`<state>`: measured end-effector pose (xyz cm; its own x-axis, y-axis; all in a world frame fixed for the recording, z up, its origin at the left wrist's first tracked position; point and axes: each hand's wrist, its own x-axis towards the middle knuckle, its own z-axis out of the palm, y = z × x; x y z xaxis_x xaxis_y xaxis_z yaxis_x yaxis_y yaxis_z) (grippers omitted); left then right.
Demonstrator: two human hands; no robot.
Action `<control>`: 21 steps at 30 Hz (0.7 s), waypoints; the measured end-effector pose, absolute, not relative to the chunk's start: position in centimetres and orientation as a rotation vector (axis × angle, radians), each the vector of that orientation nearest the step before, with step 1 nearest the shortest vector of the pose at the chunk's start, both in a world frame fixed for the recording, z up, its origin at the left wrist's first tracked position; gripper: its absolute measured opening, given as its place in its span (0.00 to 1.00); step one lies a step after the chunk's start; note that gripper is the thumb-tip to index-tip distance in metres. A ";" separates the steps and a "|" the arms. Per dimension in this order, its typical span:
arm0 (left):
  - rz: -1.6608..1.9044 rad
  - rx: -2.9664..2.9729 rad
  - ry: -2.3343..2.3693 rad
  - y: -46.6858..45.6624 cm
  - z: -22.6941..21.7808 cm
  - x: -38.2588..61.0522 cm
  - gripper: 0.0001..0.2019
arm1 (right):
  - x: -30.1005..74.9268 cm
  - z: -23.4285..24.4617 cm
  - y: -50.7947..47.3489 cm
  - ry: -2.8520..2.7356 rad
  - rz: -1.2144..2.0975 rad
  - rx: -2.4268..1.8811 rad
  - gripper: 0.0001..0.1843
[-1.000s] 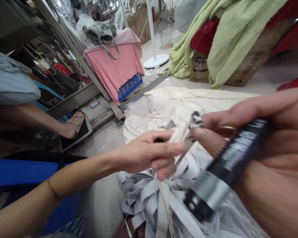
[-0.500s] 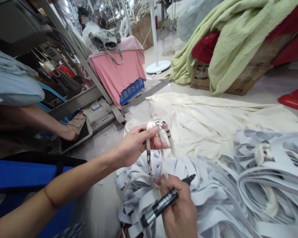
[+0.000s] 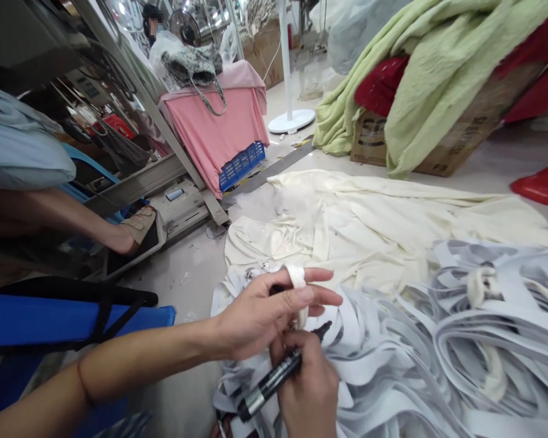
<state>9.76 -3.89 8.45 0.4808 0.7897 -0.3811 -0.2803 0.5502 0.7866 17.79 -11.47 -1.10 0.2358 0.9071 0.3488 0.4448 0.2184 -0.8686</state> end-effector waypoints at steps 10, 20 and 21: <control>0.521 1.001 0.838 -3.6 6.7 6.8 0.21 | 16.5 -0.3 -11.7 -1.185 0.558 -1.492 0.19; 0.437 1.510 1.041 -4.2 5.6 6.0 0.15 | 17.9 -1.5 -11.5 -1.283 0.420 -1.341 0.09; 0.414 1.538 1.029 -4.2 5.7 5.7 0.14 | 18.2 -1.6 -11.6 -1.324 0.443 -1.298 0.09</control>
